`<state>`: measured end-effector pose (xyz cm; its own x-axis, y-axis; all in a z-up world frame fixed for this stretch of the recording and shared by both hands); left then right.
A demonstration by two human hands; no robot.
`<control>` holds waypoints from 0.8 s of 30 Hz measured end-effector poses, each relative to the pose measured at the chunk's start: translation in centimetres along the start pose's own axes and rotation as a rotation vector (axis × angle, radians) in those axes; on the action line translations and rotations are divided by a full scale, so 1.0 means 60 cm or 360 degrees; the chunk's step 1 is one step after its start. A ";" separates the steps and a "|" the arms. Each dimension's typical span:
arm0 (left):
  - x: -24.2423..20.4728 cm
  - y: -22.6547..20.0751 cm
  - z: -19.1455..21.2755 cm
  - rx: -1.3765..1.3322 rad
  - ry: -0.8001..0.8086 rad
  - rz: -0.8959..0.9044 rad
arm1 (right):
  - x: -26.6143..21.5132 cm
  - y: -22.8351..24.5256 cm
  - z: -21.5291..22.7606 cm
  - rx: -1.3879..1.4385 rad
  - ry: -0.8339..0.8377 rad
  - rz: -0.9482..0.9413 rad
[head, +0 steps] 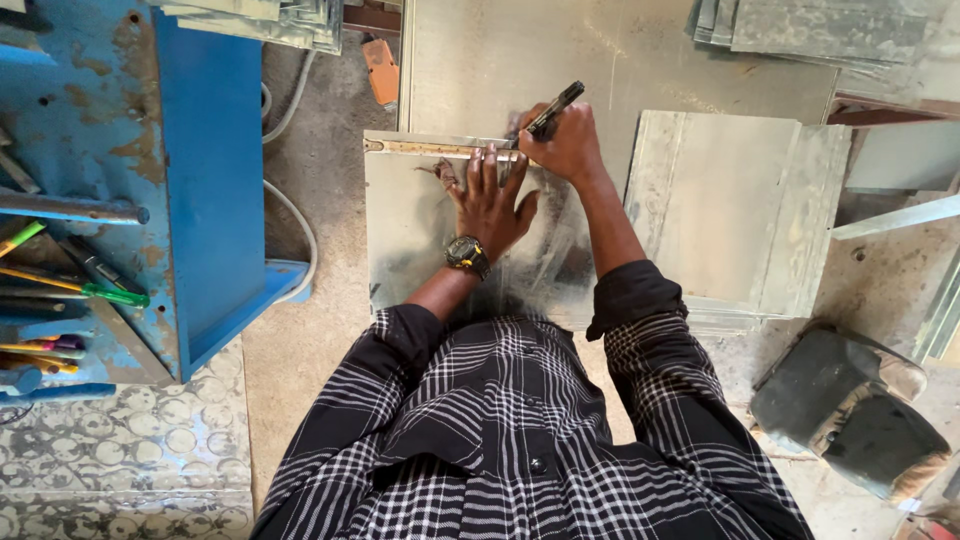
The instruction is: The person measures and marks lines on rectangular metal sheets using a metal ruler and a black marker. They repeatedly pick up a sheet, align the ruler, draw a line, and place the sheet back into a stack. The process is repeated for multiple sheets in a workshop environment.
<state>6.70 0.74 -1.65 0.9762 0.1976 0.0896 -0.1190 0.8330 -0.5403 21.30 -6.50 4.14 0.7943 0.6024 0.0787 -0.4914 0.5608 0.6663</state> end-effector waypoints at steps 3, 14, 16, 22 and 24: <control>0.000 -0.001 0.002 0.0051 -0.0006 -0.0006 | 0.001 0.002 0.000 0.0005 0.0018 0.0002; 0.000 -0.009 0.018 0.0080 -0.0078 -0.0040 | 0.000 0.004 0.002 -0.0004 -0.0024 0.0055; 0.000 -0.008 0.015 0.0069 -0.0045 -0.0026 | -0.004 0.003 0.007 -0.0027 -0.0144 0.0008; -0.003 -0.004 0.008 0.0062 -0.0071 -0.0036 | -0.004 -0.001 -0.003 -0.0063 -0.0039 0.0089; -0.003 -0.004 0.005 0.0079 -0.0044 -0.0028 | -0.005 -0.003 -0.005 -0.0054 -0.0013 0.0083</control>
<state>6.47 0.68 -1.27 0.9728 0.1965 0.1223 -0.1115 0.8610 -0.4962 21.08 -6.60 3.75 0.7700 0.6268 0.1192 -0.5441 0.5475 0.6358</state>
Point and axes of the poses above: each hand's wrist, its own x-axis towards the middle knuckle, its own z-axis out of the back of the hand, y = z × x, the point moved 7 cm from there along x, towards the middle knuckle, and after that the axes turned 7 degrees about -x, right-handed, at the moved point
